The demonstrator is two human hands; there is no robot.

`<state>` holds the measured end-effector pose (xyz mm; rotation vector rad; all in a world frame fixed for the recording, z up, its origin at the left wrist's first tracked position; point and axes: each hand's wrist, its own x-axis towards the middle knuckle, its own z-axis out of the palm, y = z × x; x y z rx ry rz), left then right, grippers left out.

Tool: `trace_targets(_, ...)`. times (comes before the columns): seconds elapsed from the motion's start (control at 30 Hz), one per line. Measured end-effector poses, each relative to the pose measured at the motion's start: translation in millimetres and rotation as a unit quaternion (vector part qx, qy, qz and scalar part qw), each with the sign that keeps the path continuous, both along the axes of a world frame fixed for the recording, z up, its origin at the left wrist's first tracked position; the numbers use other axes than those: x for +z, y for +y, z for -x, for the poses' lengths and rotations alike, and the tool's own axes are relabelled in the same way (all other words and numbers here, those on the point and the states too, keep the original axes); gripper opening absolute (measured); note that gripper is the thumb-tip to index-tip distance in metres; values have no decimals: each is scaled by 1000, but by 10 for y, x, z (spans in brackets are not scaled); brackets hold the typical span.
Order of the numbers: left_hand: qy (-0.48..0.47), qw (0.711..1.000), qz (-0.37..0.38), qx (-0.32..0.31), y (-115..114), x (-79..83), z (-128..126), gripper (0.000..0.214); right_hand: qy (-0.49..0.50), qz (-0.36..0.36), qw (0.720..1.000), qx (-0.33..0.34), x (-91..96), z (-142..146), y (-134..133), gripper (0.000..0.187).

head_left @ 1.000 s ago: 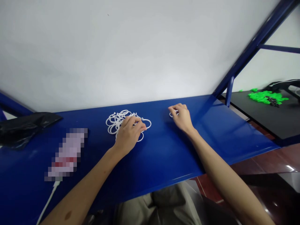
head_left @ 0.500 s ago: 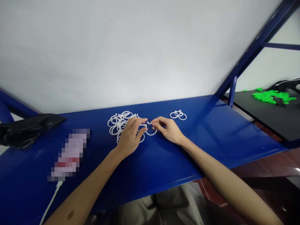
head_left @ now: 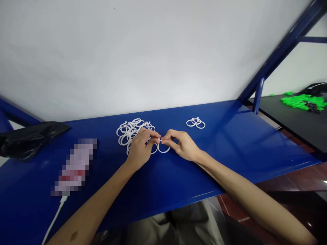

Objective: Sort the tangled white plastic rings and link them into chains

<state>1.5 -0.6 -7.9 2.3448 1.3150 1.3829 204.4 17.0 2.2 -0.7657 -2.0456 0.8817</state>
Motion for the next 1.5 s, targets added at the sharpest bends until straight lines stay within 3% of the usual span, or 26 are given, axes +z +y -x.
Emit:
trace_targets(0.17, 24, 1000, -4, 6, 4, -18, -22, 16, -12, -68, 998, 12, -5, -21, 26, 16)
trace_targets(0.27, 77, 996, 9, 49, 32, -48, -32, 8, -41, -109, 993, -20, -30, -59, 116, 17)
trace_targets(0.4, 171, 977, 22, 122, 62, -109, -1, 26, -94, -144, 970, -174, -65, -254, 328, 17)
trace_targets(0.53, 204, 970, 25, 127, 71, -160, 34, 15, -151, -101, 914, -362, -79, -601, 558, 18)
trace_targets(0.7, 222, 969, 30, 100, 54, -176, 21, 11, -241, -59, 873, -421, -79, -861, 664, 20)
trace_targets(0.93, 235, 969, -6, 81, 34, -147, 11, 13, -276, -58, 863, -418, -131, -895, 679, 18)
trace_targets(1.07, 193, 979, -31, 60, 11, -78, -24, 11, -242, -111, 861, -434, -120, -871, 679, 20)
trace_targets(1.17, 162, 984, -64, 41, -9, -39, -47, 10, -190, -161, 875, -414, -57, -727, 598, 21)
trace_targets(1.27, 150, 984, -93, 33, -30, -32, -62, 10, -130, -160, 928, -312, 14, -465, 423, 23)
trace_targets(1.37, 149, 982, -110, 38, -50, -45, -77, 11, -74, -75, 984, -142, 35, -202, 227, 22)
trace_targets(1.43, 149, 980, -122, 39, -60, -54, -87, 12, -55, -18, 995, -78, 19, -91, 138, 24)
trace_targets(1.5, 150, 980, -128, 29, -63, -57, -90, 11, -38, 22, 997, -62, -3, -42, 97, 23)
